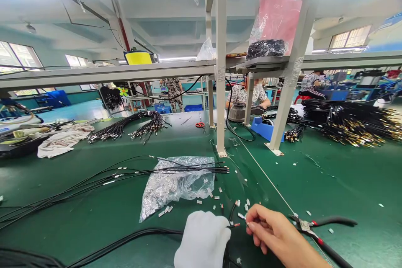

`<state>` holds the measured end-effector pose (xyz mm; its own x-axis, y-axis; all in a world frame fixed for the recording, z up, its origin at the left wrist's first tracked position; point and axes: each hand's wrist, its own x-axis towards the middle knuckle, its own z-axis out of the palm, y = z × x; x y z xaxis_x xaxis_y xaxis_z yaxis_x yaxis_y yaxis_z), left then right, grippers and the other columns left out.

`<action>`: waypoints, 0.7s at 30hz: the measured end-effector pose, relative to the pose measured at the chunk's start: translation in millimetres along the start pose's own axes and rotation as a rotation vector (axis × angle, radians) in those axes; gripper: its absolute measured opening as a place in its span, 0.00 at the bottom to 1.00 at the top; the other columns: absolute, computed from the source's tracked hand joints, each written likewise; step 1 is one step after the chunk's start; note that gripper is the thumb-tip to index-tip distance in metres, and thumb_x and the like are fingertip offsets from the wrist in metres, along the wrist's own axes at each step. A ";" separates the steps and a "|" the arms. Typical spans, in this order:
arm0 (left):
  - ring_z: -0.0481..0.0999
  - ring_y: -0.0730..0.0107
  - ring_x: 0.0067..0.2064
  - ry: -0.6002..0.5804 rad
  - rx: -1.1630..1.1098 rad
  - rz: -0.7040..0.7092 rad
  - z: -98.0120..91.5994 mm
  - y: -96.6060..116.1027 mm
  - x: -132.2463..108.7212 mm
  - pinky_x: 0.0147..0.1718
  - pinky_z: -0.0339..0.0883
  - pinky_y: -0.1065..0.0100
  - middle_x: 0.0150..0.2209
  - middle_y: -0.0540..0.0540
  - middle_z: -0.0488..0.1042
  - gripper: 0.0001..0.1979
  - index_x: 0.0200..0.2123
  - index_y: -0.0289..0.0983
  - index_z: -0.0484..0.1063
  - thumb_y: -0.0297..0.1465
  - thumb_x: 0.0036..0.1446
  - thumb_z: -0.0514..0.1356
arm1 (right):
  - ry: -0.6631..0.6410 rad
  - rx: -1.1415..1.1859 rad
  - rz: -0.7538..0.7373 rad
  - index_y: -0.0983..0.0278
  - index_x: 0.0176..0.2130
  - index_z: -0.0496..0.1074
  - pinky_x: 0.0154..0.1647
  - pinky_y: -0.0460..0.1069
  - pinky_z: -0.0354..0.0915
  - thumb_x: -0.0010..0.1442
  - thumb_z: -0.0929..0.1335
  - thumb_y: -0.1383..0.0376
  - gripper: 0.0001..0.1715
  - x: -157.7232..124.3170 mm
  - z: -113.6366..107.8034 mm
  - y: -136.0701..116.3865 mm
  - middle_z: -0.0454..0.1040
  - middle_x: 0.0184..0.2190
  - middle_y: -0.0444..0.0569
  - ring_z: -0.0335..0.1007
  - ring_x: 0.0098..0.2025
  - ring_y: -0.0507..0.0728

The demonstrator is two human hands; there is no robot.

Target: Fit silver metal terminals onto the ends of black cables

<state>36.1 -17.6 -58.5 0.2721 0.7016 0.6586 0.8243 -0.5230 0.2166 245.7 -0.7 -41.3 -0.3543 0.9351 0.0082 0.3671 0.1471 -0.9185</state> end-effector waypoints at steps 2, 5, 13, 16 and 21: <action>0.70 0.66 0.36 0.004 -0.006 0.007 -0.9 0.4 -0.4 0.37 0.67 0.68 0.30 0.51 0.70 0.06 0.35 0.42 0.71 0.26 0.62 0.56 | -0.014 0.201 0.045 0.63 0.35 0.67 0.26 0.46 0.64 0.63 0.66 0.55 0.13 -1.4 -1.0 -6.6 0.70 0.27 0.44 0.68 0.28 0.54; 0.72 0.67 0.36 0.004 -0.027 0.012 -3.0 1.0 -0.3 0.36 0.69 0.70 0.31 0.49 0.71 0.07 0.36 0.41 0.72 0.27 0.63 0.55 | -0.006 0.314 0.060 0.65 0.36 0.70 0.25 0.45 0.63 0.60 0.69 0.54 0.16 -3.0 -0.2 -13.5 0.72 0.29 0.45 0.67 0.28 0.52; 0.73 0.69 0.33 -0.014 -0.034 0.019 -8.2 4.7 2.6 0.31 0.69 0.72 0.29 0.49 0.70 0.09 0.34 0.42 0.73 0.29 0.63 0.54 | -0.039 0.392 0.077 0.67 0.37 0.72 0.26 0.44 0.62 0.59 0.72 0.53 0.18 -5.5 1.5 -14.0 0.72 0.29 0.45 0.67 0.28 0.51; 0.73 0.69 0.33 -0.006 -0.033 0.029 -8.6 5.0 3.3 0.31 0.69 0.72 0.28 0.49 0.70 0.08 0.34 0.42 0.73 0.27 0.62 0.54 | -0.061 0.420 0.079 0.67 0.37 0.72 0.25 0.44 0.62 0.58 0.72 0.50 0.22 -4.5 1.3 -13.4 0.72 0.29 0.45 0.66 0.27 0.51; 0.74 0.68 0.34 0.035 -0.022 0.052 -8.7 4.6 3.8 0.33 0.70 0.71 0.29 0.49 0.71 0.07 0.36 0.42 0.73 0.27 0.61 0.55 | -0.070 0.435 0.079 0.66 0.37 0.72 0.26 0.44 0.62 0.57 0.73 0.47 0.25 -4.7 1.7 -15.1 0.72 0.28 0.45 0.66 0.27 0.50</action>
<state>36.6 -21.6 -48.7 0.2970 0.6561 0.6938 0.7981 -0.5695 0.1969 240.3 -7.9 -28.1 -0.4021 0.9119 -0.0821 0.0044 -0.0877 -0.9961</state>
